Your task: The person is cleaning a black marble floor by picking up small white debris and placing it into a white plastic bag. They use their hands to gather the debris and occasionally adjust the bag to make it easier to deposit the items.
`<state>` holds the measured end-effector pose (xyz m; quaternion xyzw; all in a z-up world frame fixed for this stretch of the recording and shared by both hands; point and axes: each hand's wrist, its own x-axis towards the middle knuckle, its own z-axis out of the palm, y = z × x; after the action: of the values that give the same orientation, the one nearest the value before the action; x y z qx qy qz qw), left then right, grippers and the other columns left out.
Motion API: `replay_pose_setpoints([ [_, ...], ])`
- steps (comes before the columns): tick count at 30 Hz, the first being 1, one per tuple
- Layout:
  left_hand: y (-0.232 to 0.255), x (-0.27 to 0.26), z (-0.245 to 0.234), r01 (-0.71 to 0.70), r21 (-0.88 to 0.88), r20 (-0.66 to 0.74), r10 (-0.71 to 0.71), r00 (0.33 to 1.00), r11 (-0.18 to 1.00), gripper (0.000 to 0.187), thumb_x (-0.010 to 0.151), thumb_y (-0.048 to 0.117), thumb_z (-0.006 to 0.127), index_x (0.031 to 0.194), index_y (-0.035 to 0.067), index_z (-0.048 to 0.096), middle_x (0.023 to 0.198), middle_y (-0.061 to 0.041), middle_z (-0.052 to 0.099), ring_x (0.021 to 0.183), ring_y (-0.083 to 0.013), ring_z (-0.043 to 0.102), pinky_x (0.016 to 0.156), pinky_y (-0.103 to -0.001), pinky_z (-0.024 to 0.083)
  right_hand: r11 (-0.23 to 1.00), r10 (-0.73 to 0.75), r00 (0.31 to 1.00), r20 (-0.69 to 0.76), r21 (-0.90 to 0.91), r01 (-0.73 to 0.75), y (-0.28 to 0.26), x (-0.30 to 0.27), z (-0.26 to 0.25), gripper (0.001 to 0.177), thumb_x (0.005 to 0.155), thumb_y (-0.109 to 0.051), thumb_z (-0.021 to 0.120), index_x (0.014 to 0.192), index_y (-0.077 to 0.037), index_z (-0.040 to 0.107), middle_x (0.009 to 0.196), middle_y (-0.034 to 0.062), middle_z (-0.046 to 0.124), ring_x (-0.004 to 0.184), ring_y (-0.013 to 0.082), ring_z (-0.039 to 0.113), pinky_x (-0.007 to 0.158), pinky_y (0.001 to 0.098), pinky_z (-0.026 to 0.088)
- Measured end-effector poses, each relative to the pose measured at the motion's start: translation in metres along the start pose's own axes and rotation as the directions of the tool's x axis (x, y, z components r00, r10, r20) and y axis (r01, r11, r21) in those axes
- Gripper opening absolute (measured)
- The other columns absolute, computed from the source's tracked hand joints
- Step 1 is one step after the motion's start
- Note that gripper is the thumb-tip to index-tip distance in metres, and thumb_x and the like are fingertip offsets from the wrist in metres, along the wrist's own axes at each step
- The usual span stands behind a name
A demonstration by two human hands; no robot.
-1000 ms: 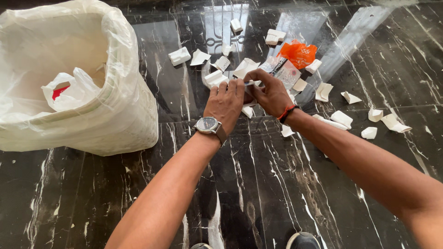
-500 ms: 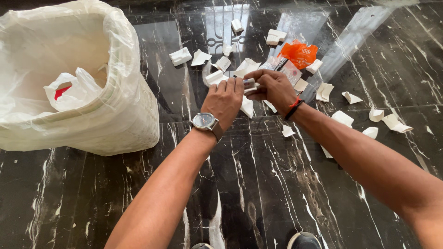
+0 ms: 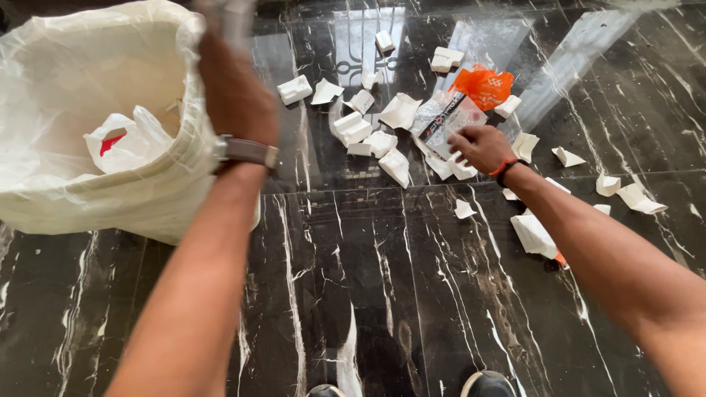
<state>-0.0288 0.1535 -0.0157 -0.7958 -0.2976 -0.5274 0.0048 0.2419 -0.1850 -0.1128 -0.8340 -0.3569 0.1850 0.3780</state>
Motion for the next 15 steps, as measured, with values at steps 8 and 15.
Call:
replay_pose_setpoints([
  [8, -0.114, 0.029, -0.05, 0.378, -0.081, -0.089, -0.384, 0.919, 0.922, 0.067, 0.115, 0.009, 0.045, 0.169, 0.015, 0.007, 0.166, -0.015, 0.039, 0.152, -0.0255, 0.051, 0.126, -0.045, 0.044, 0.768, 0.041, 0.98, 0.193, -0.634, 0.092, 0.067, -0.013, -0.022, 0.032, 0.096, -0.037, 0.059, 0.113, -0.015, 0.075, 0.102, 0.0116, 0.078, 0.1, 0.0342, 0.071, 0.087, 0.046, 0.055],
  [15, -0.092, 0.024, -0.078, 0.47, 0.546, 0.167, -0.64, 0.75, 0.693, 0.111, 0.095, 0.042, 0.082, 0.164, 0.005, 0.002, 0.168, -0.03, 0.008, 0.156, -0.0459, 0.012, 0.124, -0.068, 0.012, 0.716, 0.138, 0.953, 0.269, -0.692, 0.092, 0.063, -0.009, -0.016, 0.036, 0.094, -0.043, 0.059, 0.117, -0.02, 0.074, 0.108, 0.0125, 0.077, 0.104, 0.0358, 0.071, 0.091, 0.0469, 0.055],
])
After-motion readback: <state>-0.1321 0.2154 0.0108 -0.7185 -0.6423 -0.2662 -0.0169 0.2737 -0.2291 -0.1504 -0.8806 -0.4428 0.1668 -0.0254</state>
